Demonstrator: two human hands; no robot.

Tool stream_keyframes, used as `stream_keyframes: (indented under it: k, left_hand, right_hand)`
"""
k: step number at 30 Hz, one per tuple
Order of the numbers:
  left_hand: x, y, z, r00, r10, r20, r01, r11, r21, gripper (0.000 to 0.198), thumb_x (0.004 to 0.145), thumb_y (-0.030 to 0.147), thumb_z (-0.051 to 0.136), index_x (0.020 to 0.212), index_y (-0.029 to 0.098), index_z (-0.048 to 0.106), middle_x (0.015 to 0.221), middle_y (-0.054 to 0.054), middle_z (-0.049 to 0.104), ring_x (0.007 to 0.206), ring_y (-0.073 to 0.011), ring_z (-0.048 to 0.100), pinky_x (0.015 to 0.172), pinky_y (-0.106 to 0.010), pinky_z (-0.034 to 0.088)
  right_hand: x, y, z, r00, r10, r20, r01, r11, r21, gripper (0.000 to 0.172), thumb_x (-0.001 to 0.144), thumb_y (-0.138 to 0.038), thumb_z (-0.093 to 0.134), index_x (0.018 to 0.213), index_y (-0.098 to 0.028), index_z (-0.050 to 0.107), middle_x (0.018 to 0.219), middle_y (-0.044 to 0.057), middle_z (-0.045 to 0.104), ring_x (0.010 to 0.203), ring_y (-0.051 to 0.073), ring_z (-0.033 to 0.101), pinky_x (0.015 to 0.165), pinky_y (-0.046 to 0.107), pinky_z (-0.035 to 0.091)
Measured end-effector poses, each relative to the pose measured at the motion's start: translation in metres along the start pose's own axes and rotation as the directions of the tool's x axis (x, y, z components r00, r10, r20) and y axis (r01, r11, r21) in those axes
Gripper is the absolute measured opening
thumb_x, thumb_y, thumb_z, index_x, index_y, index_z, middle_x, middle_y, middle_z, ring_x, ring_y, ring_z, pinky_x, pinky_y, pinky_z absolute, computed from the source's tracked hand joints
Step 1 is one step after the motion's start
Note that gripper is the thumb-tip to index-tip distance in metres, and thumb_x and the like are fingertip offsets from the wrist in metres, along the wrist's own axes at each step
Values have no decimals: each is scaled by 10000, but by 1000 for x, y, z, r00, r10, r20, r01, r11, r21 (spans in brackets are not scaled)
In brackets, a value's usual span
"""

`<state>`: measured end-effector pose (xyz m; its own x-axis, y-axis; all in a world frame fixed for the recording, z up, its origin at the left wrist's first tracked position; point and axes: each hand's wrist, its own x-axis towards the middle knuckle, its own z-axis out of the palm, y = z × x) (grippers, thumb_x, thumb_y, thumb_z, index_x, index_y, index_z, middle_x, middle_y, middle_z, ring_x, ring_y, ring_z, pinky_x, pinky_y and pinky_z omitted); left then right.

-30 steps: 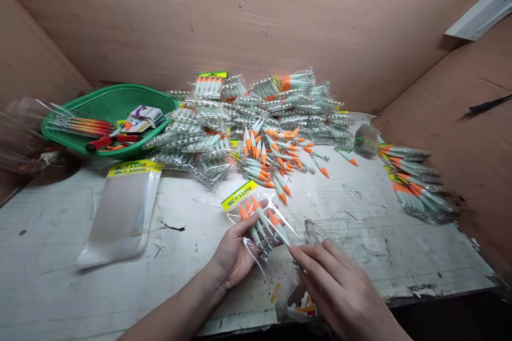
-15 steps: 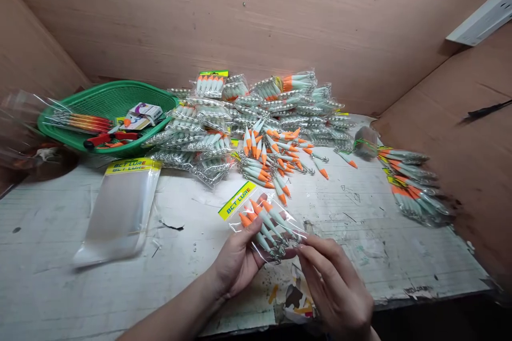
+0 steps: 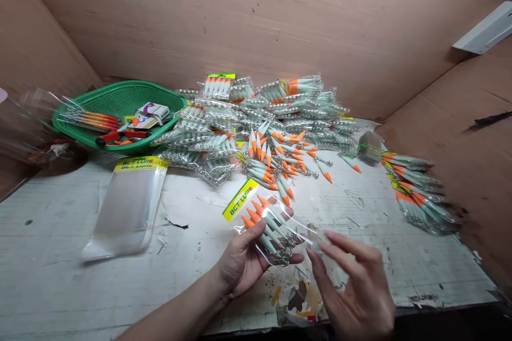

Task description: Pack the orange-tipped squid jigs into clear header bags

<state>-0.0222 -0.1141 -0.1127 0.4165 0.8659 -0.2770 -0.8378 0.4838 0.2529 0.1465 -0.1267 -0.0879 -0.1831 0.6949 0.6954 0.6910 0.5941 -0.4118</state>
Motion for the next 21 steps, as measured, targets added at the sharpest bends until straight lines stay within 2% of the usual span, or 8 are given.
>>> stream_keyframes:
  k: [2, 5, 8, 10, 13, 15, 18, 21]
  left_hand:
    - [0, -1, -1, 999, -26, 19, 27, 999, -23, 509, 892, 241, 502, 1389, 185, 408, 1254, -168, 601, 1082, -353, 609, 933, -612, 441]
    - [2, -1, -3, 999, -34, 8, 34, 997, -75, 567, 862, 244, 543, 1401, 161, 388, 1296, -185, 570, 1135, -365, 575, 977, -593, 415]
    - [4, 0, -2, 993, 24, -111, -36, 994, -103, 624, 844, 217, 566, 1426, 196, 342, 1326, -172, 551, 1172, -346, 554, 1022, -549, 393]
    - [5, 2, 0, 980, 28, -197, -47, 995, -89, 640, 847, 187, 561, 1436, 229, 314, 1348, -155, 536, 1177, -330, 554, 1033, -529, 393]
    - [7, 5, 0, 964, 1, -266, -25, 996, -88, 622, 863, 195, 548, 1436, 193, 306, 1358, -164, 524, 1180, -322, 553, 1025, -487, 420]
    - [7, 5, -2, 963, 3, -268, -31, 994, -102, 608, 871, 211, 539, 1430, 152, 309, 1355, -178, 522, 1191, -328, 542, 1015, -477, 438]
    - [7, 5, -5, 969, -1, -246, -26, 994, -108, 587, 877, 208, 524, 1421, 140, 314, 1367, -179, 510, 1210, -360, 516, 997, -558, 435]
    - [8, 5, -6, 964, -5, -265, -15, 997, -71, 554, 875, 193, 524, 1395, 125, 346, 1366, -184, 508, 1201, -388, 515, 971, -619, 433]
  right_hand:
    - [4, 5, -3, 997, 58, 56, -57, 998, -10, 412, 792, -99, 657, 1175, -235, 584, 1017, 99, 594, 934, 247, 574, 770, 415, 496]
    - [9, 4, -6, 966, 56, 254, -86, 990, 108, 248, 859, -101, 561, 1072, -213, 624, 863, 60, 604, 795, 179, 597, 658, 305, 513]
    - [16, 1, -11, 949, 36, 312, -102, 975, 198, 250, 873, -60, 512, 1030, -211, 636, 778, 34, 594, 709, 140, 590, 590, 246, 499]
    - [25, 11, -14, 911, -2, 412, -124, 953, 277, 201, 873, -131, 552, 1039, -212, 632, 803, 42, 605, 721, 147, 594, 605, 254, 509]
    - [44, 58, -13, 885, 92, 456, -239, 931, 275, 225, 877, -369, 559, 1014, -202, 624, 871, 59, 628, 742, 167, 609, 644, 295, 524]
    - [57, 105, -5, 899, 317, 303, -318, 947, -48, 287, 877, -457, 524, 928, -197, 635, 862, 54, 643, 740, 166, 611, 666, 301, 516]
    - [72, 174, 19, 876, 423, 233, -372, 898, -233, 326, 870, -460, 533, 819, -153, 629, 797, 73, 642, 638, 159, 582, 627, 328, 503]
    - [78, 213, 43, 860, 436, 264, -353, 883, -308, 260, 898, -388, 553, 932, -137, 614, 884, 42, 635, 701, 130, 599, 675, 317, 517]
